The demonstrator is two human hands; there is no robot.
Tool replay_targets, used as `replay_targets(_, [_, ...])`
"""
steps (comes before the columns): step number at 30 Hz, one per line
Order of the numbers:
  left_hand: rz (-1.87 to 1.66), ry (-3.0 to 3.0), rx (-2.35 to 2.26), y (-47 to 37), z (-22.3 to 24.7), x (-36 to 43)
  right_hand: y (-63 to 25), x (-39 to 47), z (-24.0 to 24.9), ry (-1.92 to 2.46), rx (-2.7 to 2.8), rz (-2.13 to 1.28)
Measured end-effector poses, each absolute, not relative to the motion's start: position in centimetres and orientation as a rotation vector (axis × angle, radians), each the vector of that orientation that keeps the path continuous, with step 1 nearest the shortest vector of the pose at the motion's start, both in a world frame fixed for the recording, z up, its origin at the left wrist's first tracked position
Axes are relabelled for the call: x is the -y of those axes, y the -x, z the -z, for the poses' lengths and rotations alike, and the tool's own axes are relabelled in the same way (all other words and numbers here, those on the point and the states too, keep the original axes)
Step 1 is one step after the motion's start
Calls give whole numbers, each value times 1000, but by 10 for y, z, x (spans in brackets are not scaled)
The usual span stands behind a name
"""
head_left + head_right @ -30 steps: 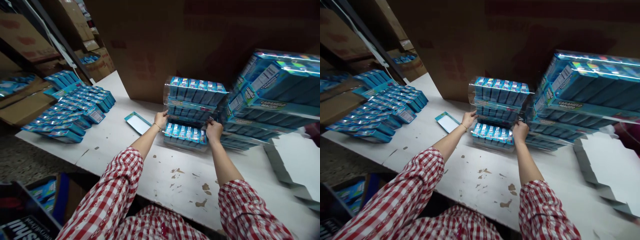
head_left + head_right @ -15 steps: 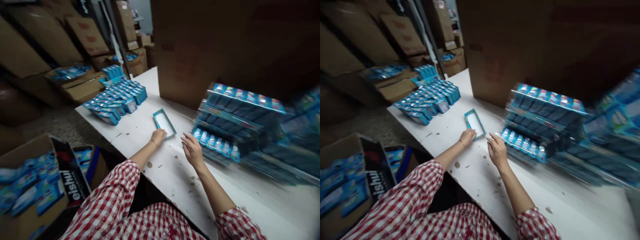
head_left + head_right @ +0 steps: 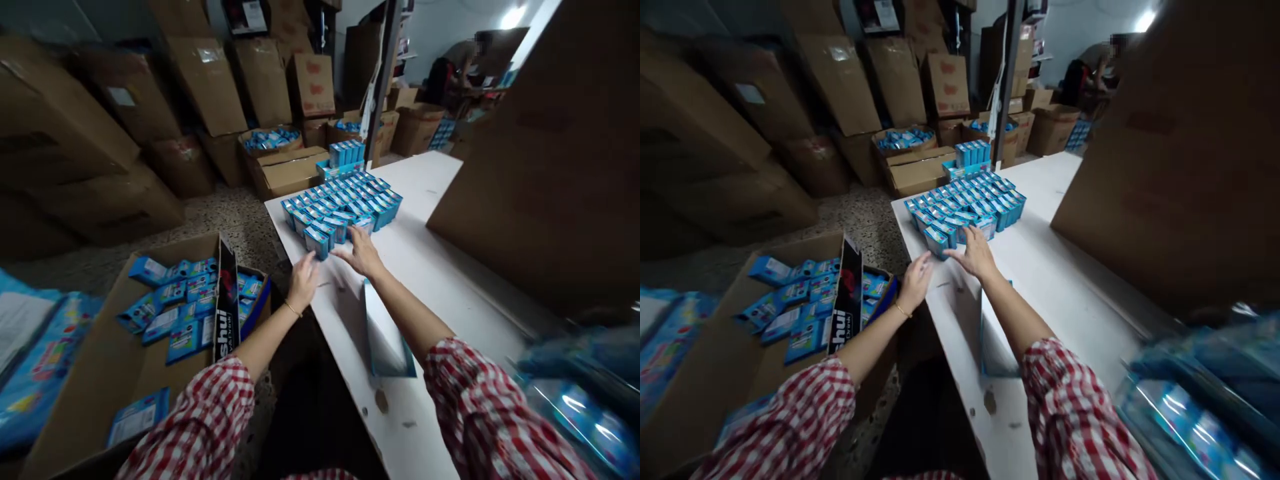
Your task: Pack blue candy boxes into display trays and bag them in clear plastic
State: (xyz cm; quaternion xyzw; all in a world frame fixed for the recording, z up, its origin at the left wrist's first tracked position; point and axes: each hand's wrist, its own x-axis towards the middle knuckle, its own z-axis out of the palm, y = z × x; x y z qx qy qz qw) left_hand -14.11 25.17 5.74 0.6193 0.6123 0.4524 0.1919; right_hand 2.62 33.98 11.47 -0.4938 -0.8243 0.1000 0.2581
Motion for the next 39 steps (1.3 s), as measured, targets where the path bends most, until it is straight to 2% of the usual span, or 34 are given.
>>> replay_targets(4, [-1332, -1453, -1679, 198, -30, -331, 20, -419, -118, 1660, 2295, -186])
replay_targets(7, [-1277, -1486, -1489, 207, -9, -364, 29, -447, -109, 1665, 2449, -36])
replay_targets(12, [-1328, -1508, -1512, 188, -1, -370, 29, -457, -96, 1475, 2532, 188])
replay_targets(19, [-1303, -1559, -1650, 184, -16, -361, 27, -472, -94, 1328, 2634, 25])
replay_targets(23, [-1336, -1539, -1380, 181, -15, -343, 30, -468, -102, 1192, 2718, -237])
replay_targets(27, [-1326, -1637, -1168, 179, -17, -307, 25, -444, -100, 938, 2623, -783])
replay_targets(33, [-1240, -1741, -912, 187, -19, -303, 10, -381, -62, 1090, 1550, -1251])
replay_targets(36, [-1217, -1671, -867, 184, -15, -309, 25, -352, -44, 965, 1242, -1533])
replay_targets(39, [-1340, -1529, -909, 170, -16, -294, 39, -333, -42, 883, 1023, -1577])
